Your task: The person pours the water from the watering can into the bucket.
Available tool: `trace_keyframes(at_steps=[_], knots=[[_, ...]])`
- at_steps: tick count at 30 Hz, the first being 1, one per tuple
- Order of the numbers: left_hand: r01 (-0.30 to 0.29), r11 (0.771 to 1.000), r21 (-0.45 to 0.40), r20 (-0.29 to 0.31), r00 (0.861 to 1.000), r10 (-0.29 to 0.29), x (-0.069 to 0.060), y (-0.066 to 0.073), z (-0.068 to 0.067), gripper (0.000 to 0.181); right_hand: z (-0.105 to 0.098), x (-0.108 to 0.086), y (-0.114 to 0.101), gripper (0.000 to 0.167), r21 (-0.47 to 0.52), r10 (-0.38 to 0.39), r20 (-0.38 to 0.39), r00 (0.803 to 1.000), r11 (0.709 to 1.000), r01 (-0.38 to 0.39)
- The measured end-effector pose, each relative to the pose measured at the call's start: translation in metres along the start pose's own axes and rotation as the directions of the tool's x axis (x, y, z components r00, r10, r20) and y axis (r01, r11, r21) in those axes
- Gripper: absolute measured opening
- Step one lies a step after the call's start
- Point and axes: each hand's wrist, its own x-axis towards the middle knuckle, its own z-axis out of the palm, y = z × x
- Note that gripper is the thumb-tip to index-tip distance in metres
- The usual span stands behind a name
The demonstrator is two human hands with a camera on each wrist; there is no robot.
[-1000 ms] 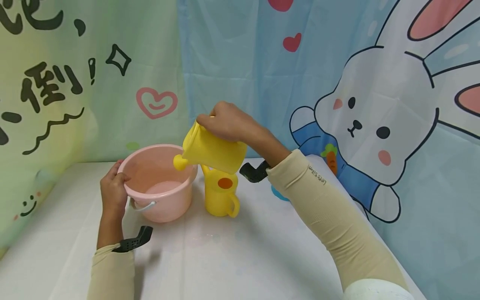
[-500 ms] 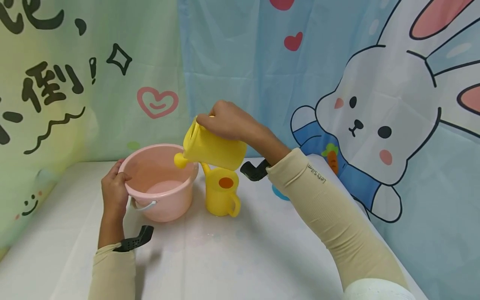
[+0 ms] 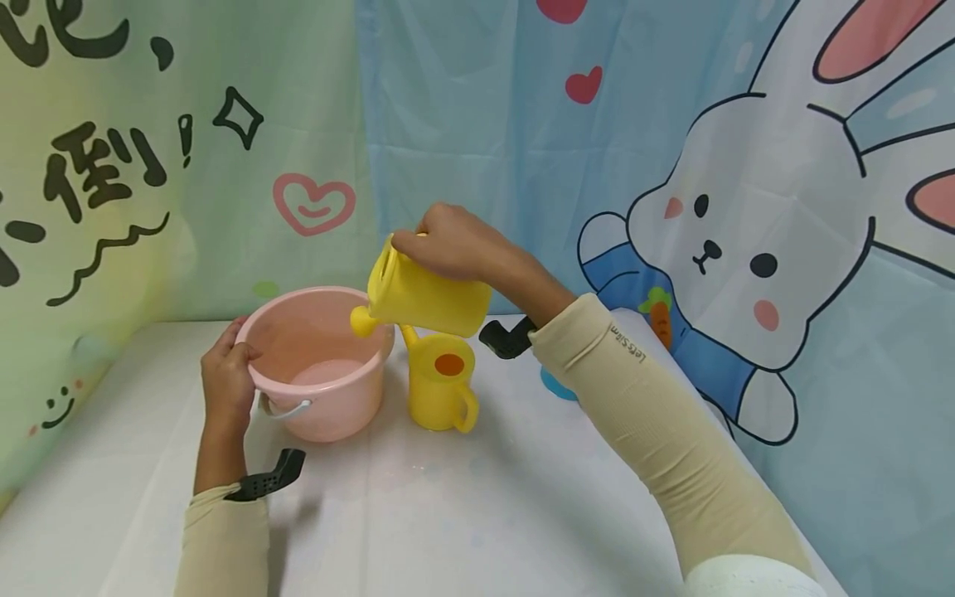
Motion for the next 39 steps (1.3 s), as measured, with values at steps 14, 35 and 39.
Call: trace_keyframes(at_steps=[14,35,39], knots=[[-0.024,0.999,-0.029,-0.009,1.000,0.024,0.0017,0.0021,0.0004,0.055,0.0034,0.0027,-0.0033,0.048,-0.024,-0.040,0.022,0.999,0.999,0.040],[-0.009,1.000,0.001,-0.010,1.000,0.009,-0.0005,0.0047,-0.0007,0.055,0.0036,0.0048,-0.0084,0.049,-0.063,-0.068,0.113,0.991,0.995,0.075],[-0.009,1.000,-0.002,-0.008,1.000,0.009,0.0001,0.0030,-0.0007,0.055,0.0041,0.0050,-0.0088,0.048,-0.060,-0.078,0.115,0.990,0.995,0.086]])
